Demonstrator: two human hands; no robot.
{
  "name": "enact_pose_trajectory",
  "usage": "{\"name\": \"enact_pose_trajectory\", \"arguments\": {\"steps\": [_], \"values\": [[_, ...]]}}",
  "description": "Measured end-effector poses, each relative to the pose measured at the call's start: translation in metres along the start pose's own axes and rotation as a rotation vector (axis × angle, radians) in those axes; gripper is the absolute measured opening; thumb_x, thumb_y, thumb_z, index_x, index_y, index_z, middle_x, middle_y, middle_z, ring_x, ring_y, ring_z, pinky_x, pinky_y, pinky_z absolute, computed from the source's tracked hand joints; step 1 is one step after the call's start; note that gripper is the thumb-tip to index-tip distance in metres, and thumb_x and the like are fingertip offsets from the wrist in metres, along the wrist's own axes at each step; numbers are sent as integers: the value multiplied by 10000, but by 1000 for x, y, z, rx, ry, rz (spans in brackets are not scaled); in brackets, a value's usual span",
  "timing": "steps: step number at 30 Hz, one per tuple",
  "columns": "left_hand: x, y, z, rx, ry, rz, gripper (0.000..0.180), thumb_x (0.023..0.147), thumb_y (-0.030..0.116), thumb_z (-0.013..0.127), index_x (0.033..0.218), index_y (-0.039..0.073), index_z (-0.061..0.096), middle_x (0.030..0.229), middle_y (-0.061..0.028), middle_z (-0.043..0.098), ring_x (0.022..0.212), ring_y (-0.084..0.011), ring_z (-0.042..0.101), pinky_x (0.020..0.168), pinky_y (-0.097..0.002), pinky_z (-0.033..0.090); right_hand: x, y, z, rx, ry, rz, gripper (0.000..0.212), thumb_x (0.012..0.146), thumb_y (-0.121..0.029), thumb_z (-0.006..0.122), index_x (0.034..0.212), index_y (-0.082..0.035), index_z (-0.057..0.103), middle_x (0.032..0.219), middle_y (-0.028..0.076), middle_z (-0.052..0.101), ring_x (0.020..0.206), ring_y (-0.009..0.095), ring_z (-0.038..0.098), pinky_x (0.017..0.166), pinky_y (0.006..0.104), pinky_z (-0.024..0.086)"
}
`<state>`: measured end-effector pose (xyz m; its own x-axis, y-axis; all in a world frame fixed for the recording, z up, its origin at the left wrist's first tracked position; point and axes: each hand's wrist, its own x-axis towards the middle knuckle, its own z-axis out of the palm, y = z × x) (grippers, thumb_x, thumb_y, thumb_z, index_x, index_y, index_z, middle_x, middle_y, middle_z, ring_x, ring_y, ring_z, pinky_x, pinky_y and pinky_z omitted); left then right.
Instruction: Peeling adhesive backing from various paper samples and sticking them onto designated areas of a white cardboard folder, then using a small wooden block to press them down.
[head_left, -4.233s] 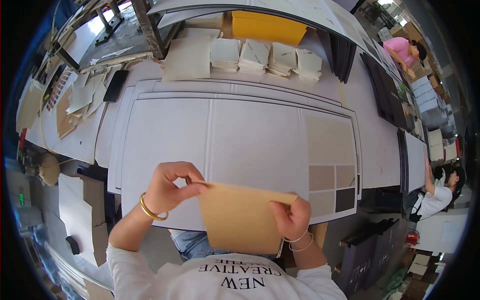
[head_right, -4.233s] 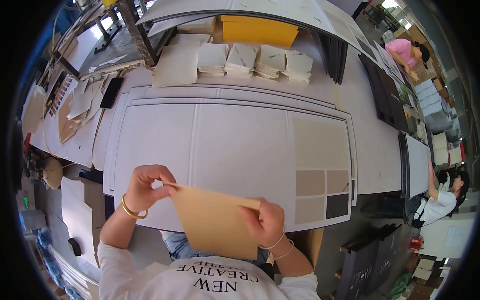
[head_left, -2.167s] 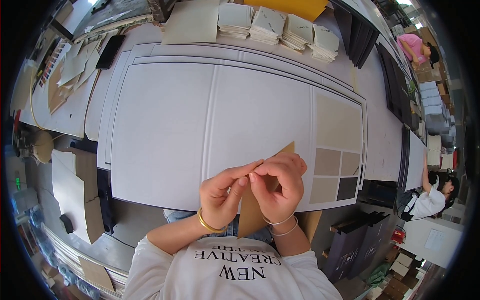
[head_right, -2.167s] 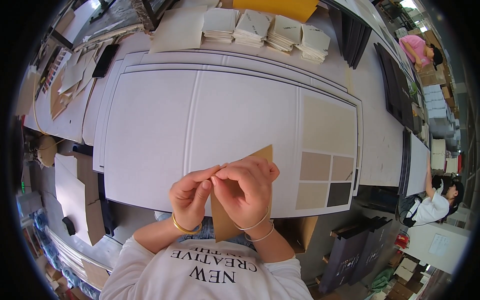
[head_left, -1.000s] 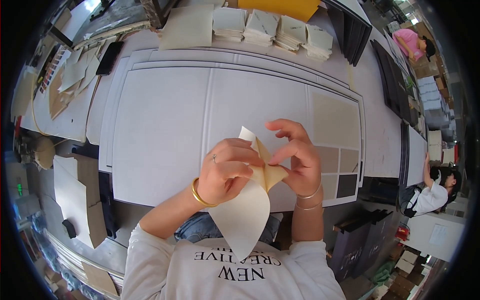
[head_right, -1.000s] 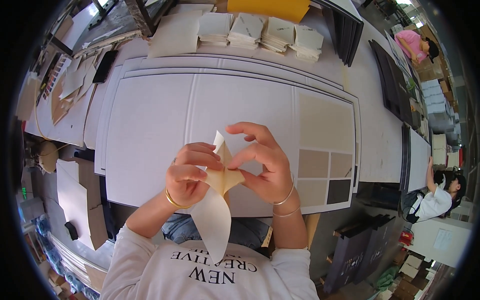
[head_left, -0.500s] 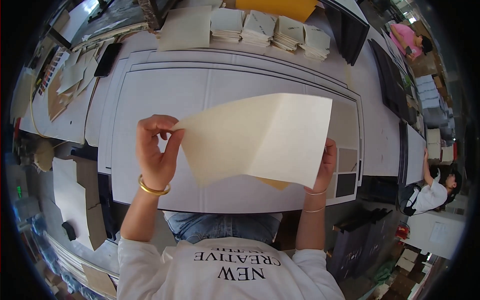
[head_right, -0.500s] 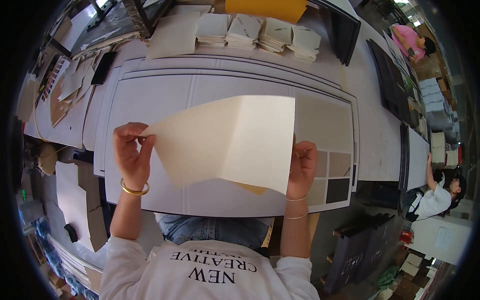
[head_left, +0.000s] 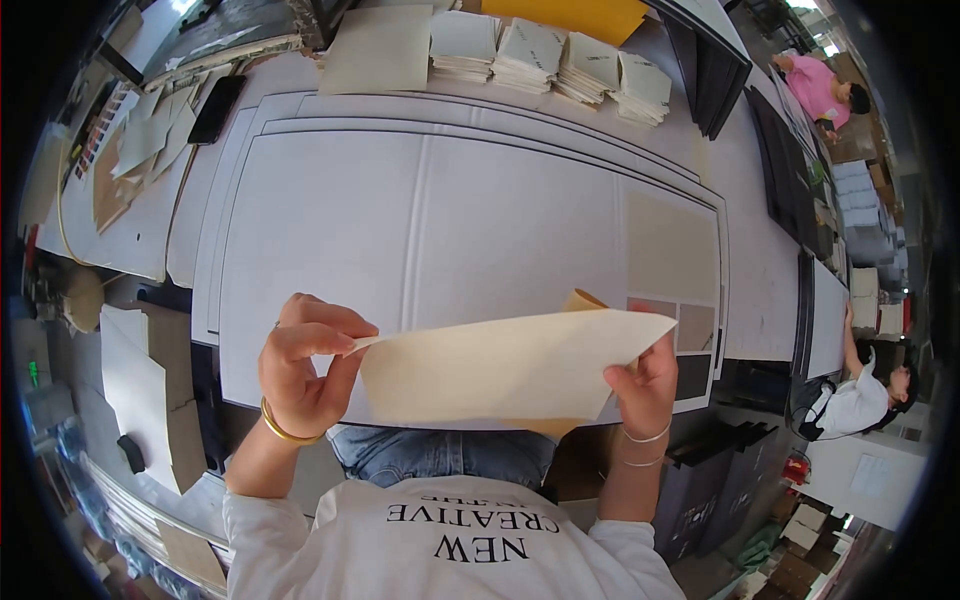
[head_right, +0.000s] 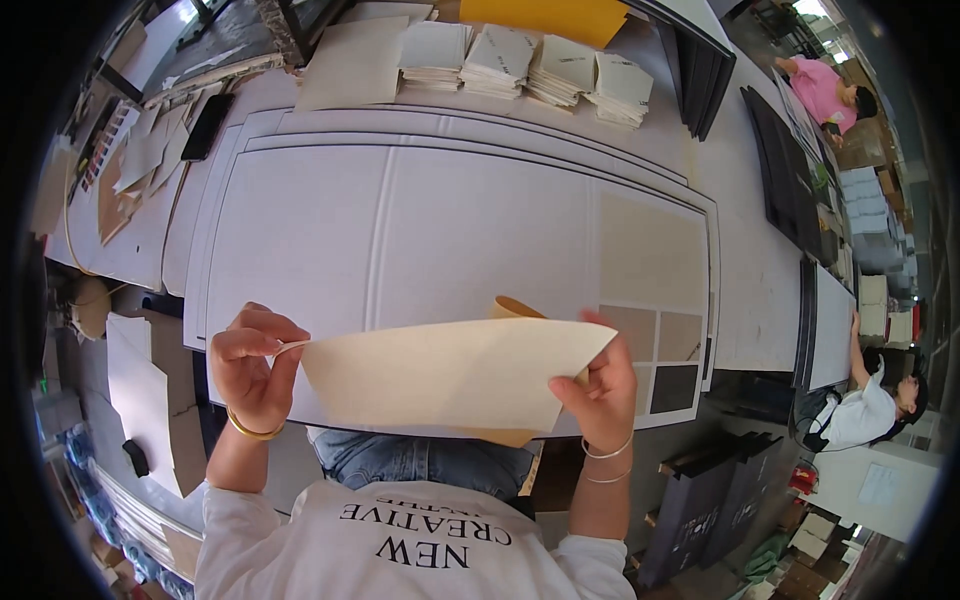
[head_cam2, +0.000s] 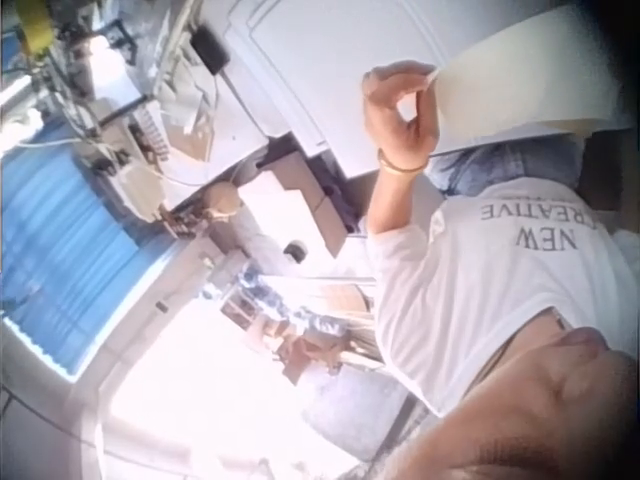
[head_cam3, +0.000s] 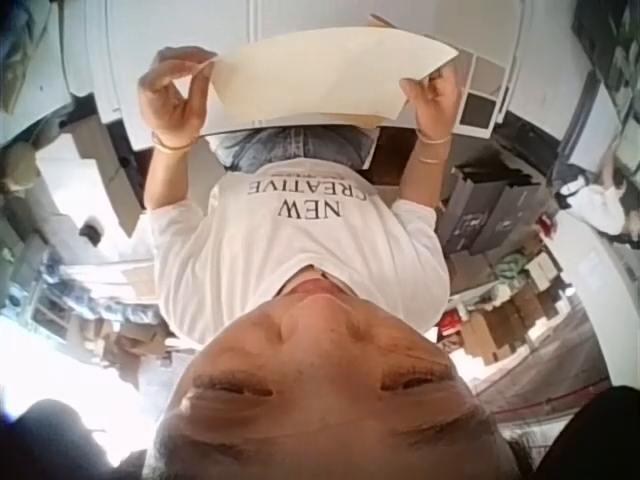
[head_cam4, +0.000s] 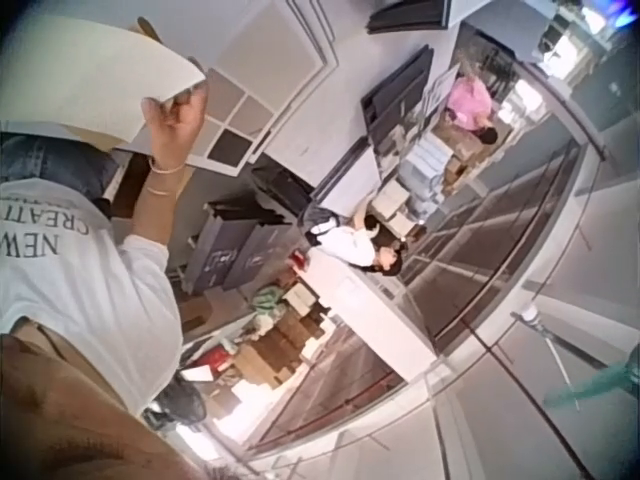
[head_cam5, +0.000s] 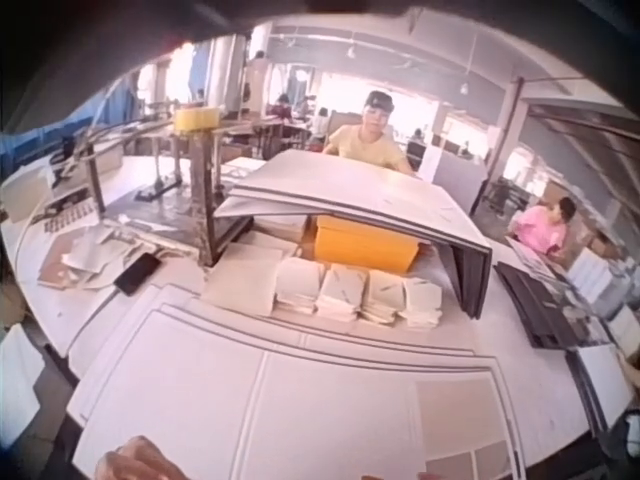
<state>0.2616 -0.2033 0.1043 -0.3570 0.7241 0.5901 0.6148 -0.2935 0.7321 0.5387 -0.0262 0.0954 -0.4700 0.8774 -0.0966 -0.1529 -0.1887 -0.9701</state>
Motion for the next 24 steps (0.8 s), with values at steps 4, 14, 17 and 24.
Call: {"name": "enact_pose_trajectory", "arguments": {"steps": [4, 14, 17, 24], "values": [[-1, -12, 7, -87, 17, -118, 317, 768, -160, 601, 977, 36, 465, 827, -96, 629, 742, -159, 575, 657, -254, 421, 1, 3, -34, -261, -353, -61, 194, 797, 48, 656, 980, 28, 599, 1036, 130, 646, 828, 117, 606, 710, 215, 464], [31, -53, 31, -198, 19, -433, 506, 775, -129, 584, 1230, 35, 435, 1325, -133, 487, 1054, -208, 601, 780, -273, 454, 63, -13, -31, -665, -122, -94, 150, 860, -84, 645, 957, 29, 627, 714, -35, 560, 630, 44, 447, 570, 212, 381], [37, -68, 29, 165, 80, -284, 565, 736, -98, 617, 1251, 42, 429, 1341, -131, 467, 1136, -248, 533, 837, -356, 449, 94, -2, -43, -515, -52, -13, 121, 880, -74, 623, 954, 21, 622, 796, -47, 575, 707, 33, 461, 643, 199, 388], [-6, -60, 50, 383, -381, -99, 465, 683, 74, 705, 1137, 95, 607, 964, -44, 545, 877, -222, 546, 764, -359, 431, 136, 30, -52, -290, -114, 132, 148, 903, -58, 585, 1035, 8, 602, 881, -17, 613, 764, 39, 510, 707, 199, 415]]}}
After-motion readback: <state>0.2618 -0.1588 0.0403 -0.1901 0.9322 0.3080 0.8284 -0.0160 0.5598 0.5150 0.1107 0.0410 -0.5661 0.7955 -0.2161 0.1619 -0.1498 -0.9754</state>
